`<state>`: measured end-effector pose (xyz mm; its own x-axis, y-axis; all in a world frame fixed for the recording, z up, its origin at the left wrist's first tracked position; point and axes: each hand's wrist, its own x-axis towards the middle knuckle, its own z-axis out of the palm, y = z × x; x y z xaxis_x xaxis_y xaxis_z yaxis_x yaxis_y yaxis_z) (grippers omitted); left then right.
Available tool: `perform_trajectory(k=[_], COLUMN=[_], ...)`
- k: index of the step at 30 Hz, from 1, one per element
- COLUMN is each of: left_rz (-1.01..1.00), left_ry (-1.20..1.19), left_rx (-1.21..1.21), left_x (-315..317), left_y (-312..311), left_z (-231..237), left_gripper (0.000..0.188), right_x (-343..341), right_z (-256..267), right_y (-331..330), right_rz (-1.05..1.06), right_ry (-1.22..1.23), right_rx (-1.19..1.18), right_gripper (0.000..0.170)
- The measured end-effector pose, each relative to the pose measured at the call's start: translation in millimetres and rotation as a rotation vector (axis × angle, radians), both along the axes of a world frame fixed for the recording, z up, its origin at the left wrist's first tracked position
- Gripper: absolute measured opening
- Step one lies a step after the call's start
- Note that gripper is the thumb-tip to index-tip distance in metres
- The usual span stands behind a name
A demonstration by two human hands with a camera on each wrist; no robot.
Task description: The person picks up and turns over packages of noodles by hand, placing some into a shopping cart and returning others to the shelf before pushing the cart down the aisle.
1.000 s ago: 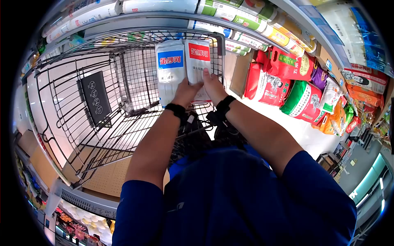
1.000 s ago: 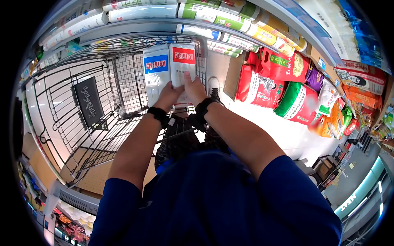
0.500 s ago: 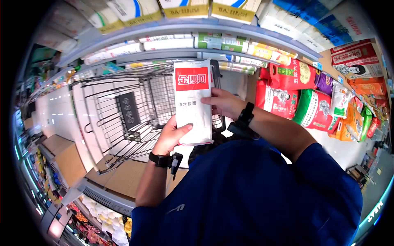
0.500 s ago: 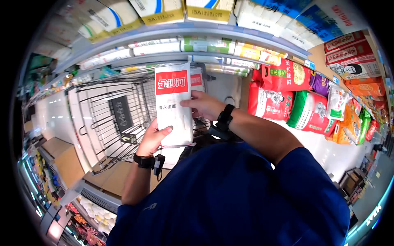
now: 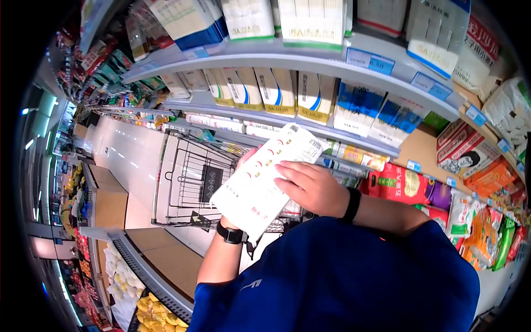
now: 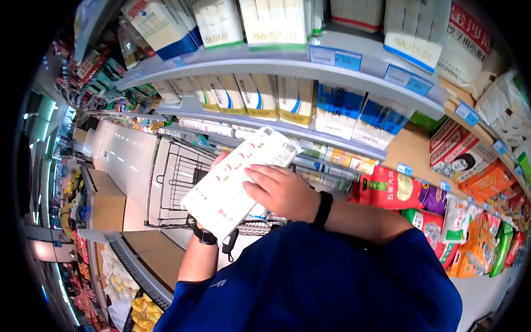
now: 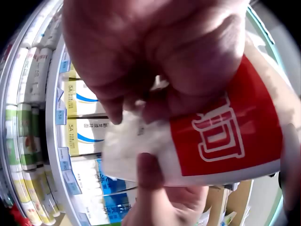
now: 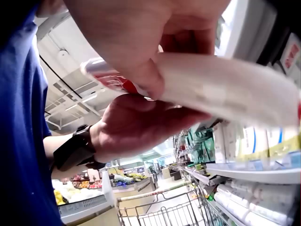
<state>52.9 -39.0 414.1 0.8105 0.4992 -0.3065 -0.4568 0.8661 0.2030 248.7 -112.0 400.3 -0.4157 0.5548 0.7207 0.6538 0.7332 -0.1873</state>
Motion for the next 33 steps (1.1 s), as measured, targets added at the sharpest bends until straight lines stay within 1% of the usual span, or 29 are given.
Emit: perform_trajectory(k=[1, 3, 5, 6, 7, 8, 9, 10, 11, 12, 13, 14, 15, 16, 17, 19, 21, 23, 25, 26, 27, 29, 30, 31, 32, 33], left_rz=[-0.001, 0.040, -0.157, -0.089, -0.131, -0.145, -0.004, 0.171, 0.393, 0.330, 0.376, 0.353, 0.330, 0.309, 0.334, 0.320, 0.477, 0.561, 0.799, 0.509, 0.621, 0.535, 0.536, 0.382, 0.221, 0.219], left_ry=[0.072, 0.063, -0.040, -0.137, 0.021, 0.014, 0.401, 0.778, 1.152, 1.055, 1.045, 0.959, 0.877, 0.808, 0.778, 0.806, 0.639, 0.592, 0.673, 0.531, 0.506, 0.888, 0.882, 1.125, 1.359, 1.351], left_rx=[0.034, 0.067, 0.219, 0.090, 0.087, 0.111, 0.715, 1.318, 1.907, 1.517, 1.660, 1.591, 1.520, 1.519, 1.598, 1.857, 2.135, 2.260, 2.558, 2.119, 2.073, 2.290, 2.291, 2.256, 2.199, 2.205], left_x=[7.5, 22.8, 35.0, 33.1, 29.4, 26.6, 20.3, 15.4, 18.0, 32.7, 39.6, 50.2, 62.0, 70.9, 79.7, 95.3, 126.5, 152.7, 178.7, 199.5, 216.2, 235.0, 242.9, 251.1, 259.3, 266.2], left_y=[-6.8, -20.9, -21.1, -17.8, -9.6, -13.8, -26.9, -38.5, -40.6, -48.4, -45.2, -44.9, -44.3, -40.5, -36.1, -21.1, -3.9, 21.6, 39.2, 55.8, 64.6, 81.7, 85.8, 89.9, 93.8, 100.1], left_z=[10.8, 38.4, 55.6, 42.1, 37.7, 41.4, 40.7, 39.3, 41.7, 63.8, 75.4, 93.6, 113.6, 129.7, 145.2, 177.1, 213.3, 233.4, 246.8, 243.5, 240.9, 247.4, 250.6, 253.6, 256.0, 254.4], left_gripper=[0.059, 0.056, 0.055, 0.055, 0.056, 0.056, 0.053, 0.050, 0.049, 0.038, 0.039, 0.039, 0.039, 0.039, 0.039, 0.043, 0.044, 0.043, 0.031, 0.030, 0.028, 0.032, 0.032, 0.035, 0.038, 0.038], right_x=[9.3, 24.1, 33.8, 37.9, 42.2, 46.7, 53.7, 62.6, 69.0, 78.2, 86.1, 90.2, 97.8, 107.6, 117.3, 132.1, 153.0, 169.4, 191.7, 202.4, 211.5, 227.5, 237.3, 246.4, 247.2, 249.4], right_z=[14.7, 26.3, 30.5, 30.9, 30.6, 29.1, 29.2, 31.0, 52.1, 52.6, 52.5, 66.8, 89.0, 109.7, 131.3, 185.9, 219.7, 240.4, 254.7, 257.7, 259.9, 260.1, 260.3, 259.6, 258.9, 252.8], right_y=[-5.1, -7.2, -10.9, -12.9, -12.6, -11.1, -9.6, -9.8, -17.7, -14.6, -11.5, -13.7, -17.9, -21.8, -25.7, -35.0, -37.1, -28.1, -12.8, -4.1, 6.7, 20.7, 32.3, 42.0, 48.2, 57.9], right_rz=[0.051, 0.110, 0.135, 0.154, 0.146, 0.191, 0.232, 0.227, 0.204, 0.191, 0.180, 0.237, 0.262, 0.208, 0.156, 0.107, -0.010, -0.172, -0.218, -0.255, -0.234, -0.546, -0.591, -0.636, -0.671, -0.654], right_ry=[0.020, 0.003, 0.033, 0.069, 0.060, 0.190, 0.317, 0.384, 0.518, 0.539, 0.561, 0.709, 0.737, 0.667, 0.597, 0.381, 0.169, 0.092, 0.072, 0.104, 0.205, 0.048, 0.101, 0.158, 0.195, 0.209], right_rx=[-0.004, 0.095, 0.110, 0.110, 0.131, 0.038, -0.053, -0.253, -0.588, -0.682, -0.781, -0.803, -0.757, -0.661, -0.568, -0.155, 0.077, 0.275, 0.288, 0.188, 0.099, 0.054, -0.120, -0.292, -0.342, -0.260], right_gripper=[0.030, 0.029, 0.030, 0.030, 0.030, 0.033, 0.037, 0.038, 0.032, 0.032, 0.033, 0.038, 0.038, 0.037, 0.037, 0.037, 0.040, 0.040, 0.037, 0.034, 0.029, 0.030, 0.037, 0.045, 0.048, 0.051])
